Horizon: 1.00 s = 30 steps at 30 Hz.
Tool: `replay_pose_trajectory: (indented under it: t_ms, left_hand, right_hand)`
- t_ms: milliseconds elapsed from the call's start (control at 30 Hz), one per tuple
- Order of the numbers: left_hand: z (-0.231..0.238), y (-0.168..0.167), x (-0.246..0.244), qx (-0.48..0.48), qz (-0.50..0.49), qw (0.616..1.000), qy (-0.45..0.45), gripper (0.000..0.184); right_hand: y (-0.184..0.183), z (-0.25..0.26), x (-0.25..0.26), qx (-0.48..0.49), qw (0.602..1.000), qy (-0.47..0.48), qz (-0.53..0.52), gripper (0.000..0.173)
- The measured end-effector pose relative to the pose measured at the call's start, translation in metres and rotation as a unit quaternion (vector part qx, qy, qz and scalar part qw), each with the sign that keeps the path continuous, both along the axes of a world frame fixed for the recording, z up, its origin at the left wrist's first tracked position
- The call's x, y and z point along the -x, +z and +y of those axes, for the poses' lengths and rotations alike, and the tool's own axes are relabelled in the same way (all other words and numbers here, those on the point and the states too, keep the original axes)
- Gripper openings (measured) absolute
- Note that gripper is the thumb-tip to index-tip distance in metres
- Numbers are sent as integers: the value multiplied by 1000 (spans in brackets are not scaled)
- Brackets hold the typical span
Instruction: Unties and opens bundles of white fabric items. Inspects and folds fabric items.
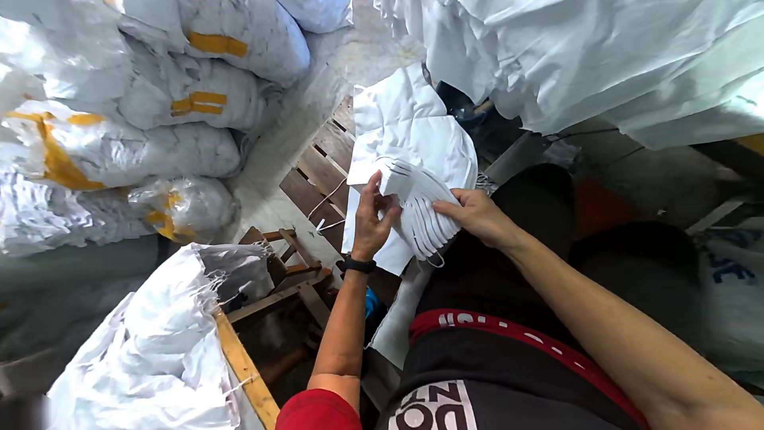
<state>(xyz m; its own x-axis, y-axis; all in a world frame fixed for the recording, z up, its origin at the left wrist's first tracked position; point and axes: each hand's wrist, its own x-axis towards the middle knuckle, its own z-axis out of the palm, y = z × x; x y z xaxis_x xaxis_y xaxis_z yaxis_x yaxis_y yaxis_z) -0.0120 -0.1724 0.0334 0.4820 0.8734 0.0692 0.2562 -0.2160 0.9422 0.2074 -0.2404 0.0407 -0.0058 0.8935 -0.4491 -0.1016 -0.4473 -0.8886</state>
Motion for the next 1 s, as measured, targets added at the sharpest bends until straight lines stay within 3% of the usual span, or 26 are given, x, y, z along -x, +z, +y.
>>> replay_pose_trajectory:
  t_ms: [133, 167, 267, 300, 400, 467, 533, 600, 667, 800, 1000]
  left_hand:
    - [2, -5, -4, -14, 3, 1000, 20, 73]
    - [5, -10, -6, -15, -15, 999, 27, 72]
    - [7, -15, -10, -18, -37, 998, 37, 71]
    - [7, -15, -11, -19, -37, 998, 39, 71]
    - [6, -16, -9, -14, -35, 998, 43, 73]
    - [5, -15, -8, -7, -37, 998, 47, 74]
    - [3, -12, -9, 2, -35, 998, 49, 83]
    - [1, -9, -11, 7, -30, 998, 57, 96]
    - [0, -9, -13, 2, -16, 998, 64, 97]
    - [-3, -10, -7, -3, 0, 998, 56, 95]
    - [-24, 7, 22, 133, -37, 987, 79, 90]
  right_hand:
    - [3, -5, -1, -21, 1000, 15, -14, 19]
    - [3, -7, 0, -34, 999, 25, -25, 26]
    - [1, -11, 8, -58, 993, 56, -89, 84]
    - [-1, -11, 12, -56, 990, 56, -114, 90]
    - [-4, -8, 18, -43, 989, 27, -140, 64]
    - [-5, -4, 20, -30, 990, 13, -138, 56]
    - [-6, -2, 21, -19, 990, 12, -139, 59]
    - [-8, -2, 23, -17, 989, 25, -148, 71]
    - [-10, -2, 27, -22, 986, 33, -161, 86]
    - [-17, 6, 29, -35, 984, 25, -175, 69]
    - [-28, 14, 27, -23, 994, 5, -106, 58]
